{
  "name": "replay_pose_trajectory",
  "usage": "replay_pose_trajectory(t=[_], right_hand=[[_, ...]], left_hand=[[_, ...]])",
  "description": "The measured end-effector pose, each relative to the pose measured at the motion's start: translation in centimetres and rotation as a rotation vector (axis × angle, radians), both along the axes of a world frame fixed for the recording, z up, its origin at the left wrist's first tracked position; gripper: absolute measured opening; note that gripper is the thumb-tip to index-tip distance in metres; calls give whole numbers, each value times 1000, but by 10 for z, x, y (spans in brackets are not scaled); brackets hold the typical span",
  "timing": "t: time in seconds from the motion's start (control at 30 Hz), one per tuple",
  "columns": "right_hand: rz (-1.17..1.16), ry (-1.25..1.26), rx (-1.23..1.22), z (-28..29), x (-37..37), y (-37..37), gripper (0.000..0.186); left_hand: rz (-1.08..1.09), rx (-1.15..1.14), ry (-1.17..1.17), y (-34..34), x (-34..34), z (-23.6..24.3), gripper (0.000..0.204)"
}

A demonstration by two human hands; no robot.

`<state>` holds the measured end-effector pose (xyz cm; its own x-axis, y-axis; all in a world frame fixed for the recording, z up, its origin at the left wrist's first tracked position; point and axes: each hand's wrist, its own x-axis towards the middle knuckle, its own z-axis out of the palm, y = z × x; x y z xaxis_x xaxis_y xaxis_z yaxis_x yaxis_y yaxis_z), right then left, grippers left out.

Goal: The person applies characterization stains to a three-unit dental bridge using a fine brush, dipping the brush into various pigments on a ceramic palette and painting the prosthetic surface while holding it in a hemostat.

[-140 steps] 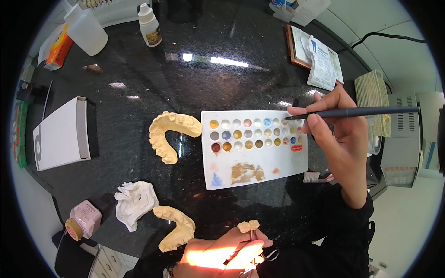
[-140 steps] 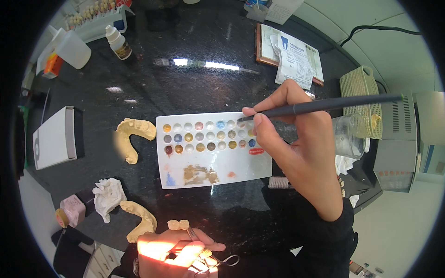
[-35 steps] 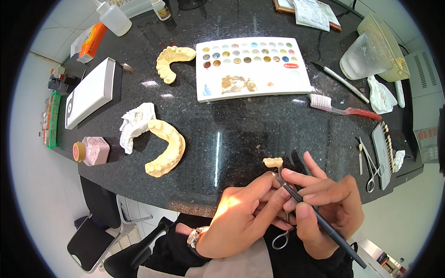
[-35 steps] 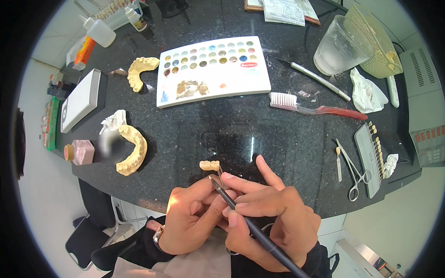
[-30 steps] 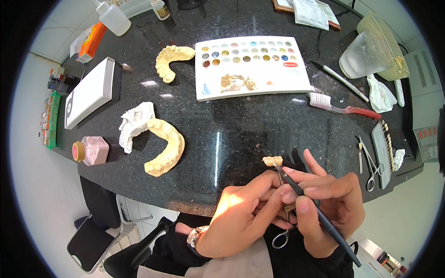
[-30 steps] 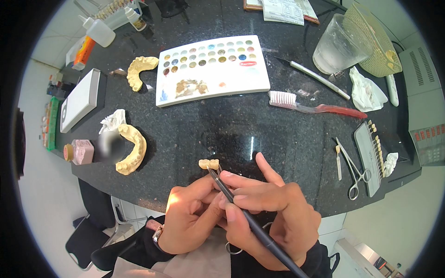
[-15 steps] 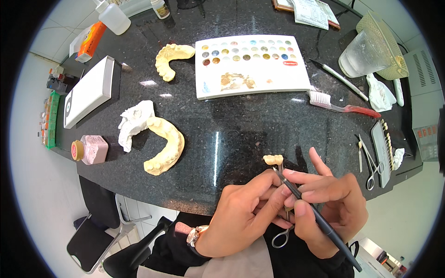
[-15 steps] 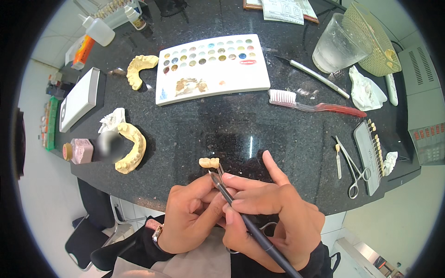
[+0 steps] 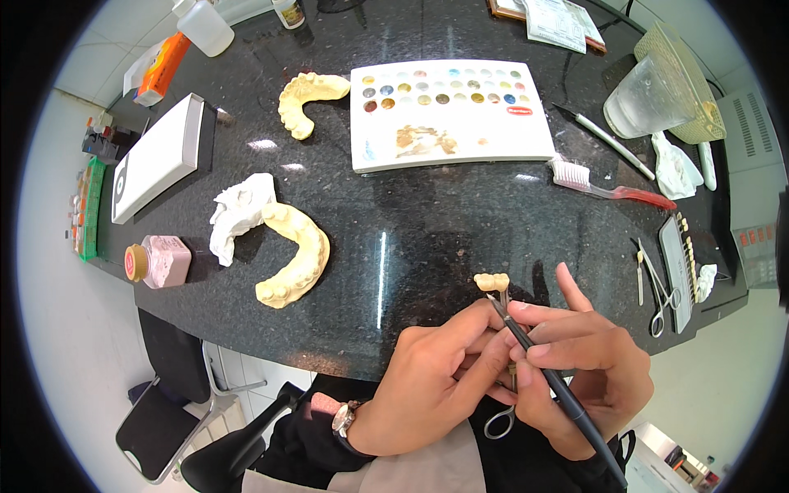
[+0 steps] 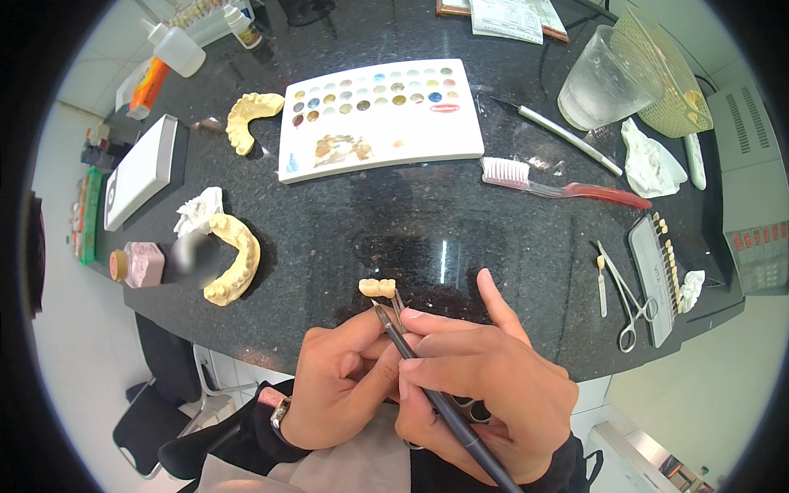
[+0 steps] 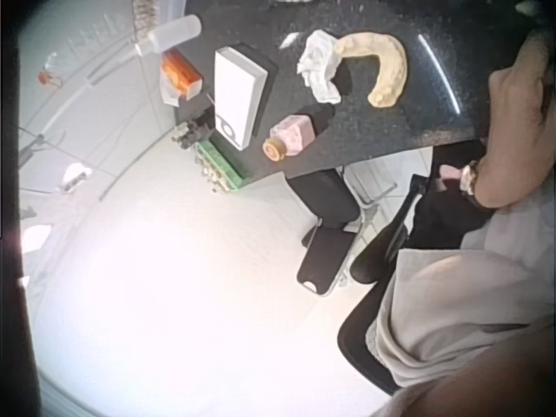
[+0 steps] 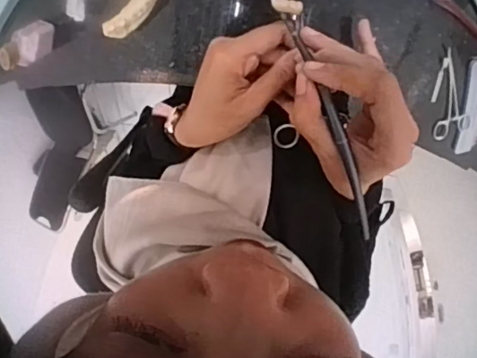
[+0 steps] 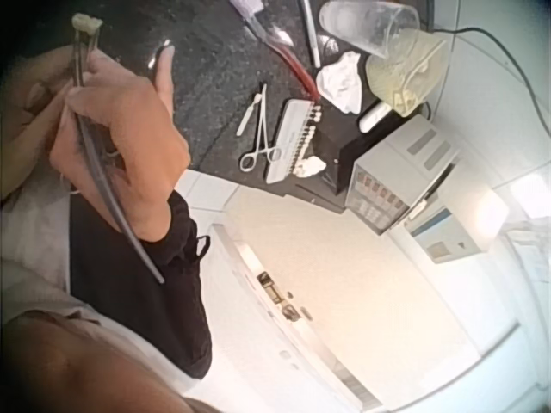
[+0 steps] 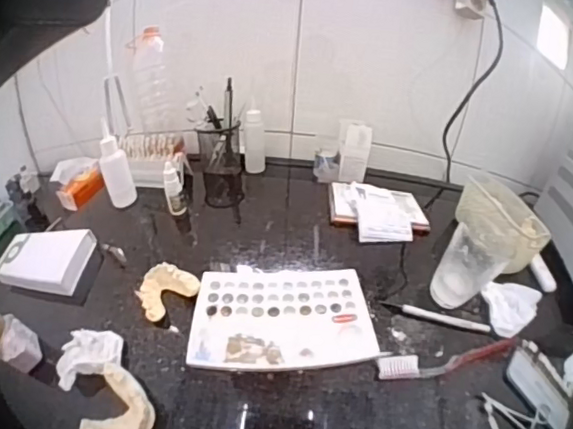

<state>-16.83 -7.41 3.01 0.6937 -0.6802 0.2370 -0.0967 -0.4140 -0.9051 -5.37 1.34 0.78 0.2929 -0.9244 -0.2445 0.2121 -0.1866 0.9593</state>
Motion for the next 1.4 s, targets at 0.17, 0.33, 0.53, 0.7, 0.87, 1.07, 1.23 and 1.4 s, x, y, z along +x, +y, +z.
replay_pose_trajectory(t=[0.17, 0.33, 0.53, 0.7, 0.87, 1.07, 1.23, 1.4], right_hand=[[56, 37, -66, -2, -2, -5, 15], [64, 25, -51, -1, -3, -6, 16], [44, 37, -76, -2, -2, -5, 14], [61, 41, -83, -1, -5, -6, 13], [-67, 18, -4, 1, 3, 3, 13], [-45, 19, -14, 0, 1, 2, 12], [-94, 14, 20, 2, 2, 3, 15], [-125, 8, 22, 1, 4, 3, 14]], left_hand=[[-31, -60, -96, 1, 2, -2, 10], [-27, -37, -26, 1, 2, -1, 10], [-34, -70, -95, 0, 2, -1, 10], [-15, -41, -76, 1, 1, 0, 12], [9, 0, -16, -1, 1, 3, 15], [-22, -39, -2, 1, 0, -1, 12], [-32, -33, 68, -1, 1, 2, 15], [-45, -34, 76, -1, 1, 1, 17]])
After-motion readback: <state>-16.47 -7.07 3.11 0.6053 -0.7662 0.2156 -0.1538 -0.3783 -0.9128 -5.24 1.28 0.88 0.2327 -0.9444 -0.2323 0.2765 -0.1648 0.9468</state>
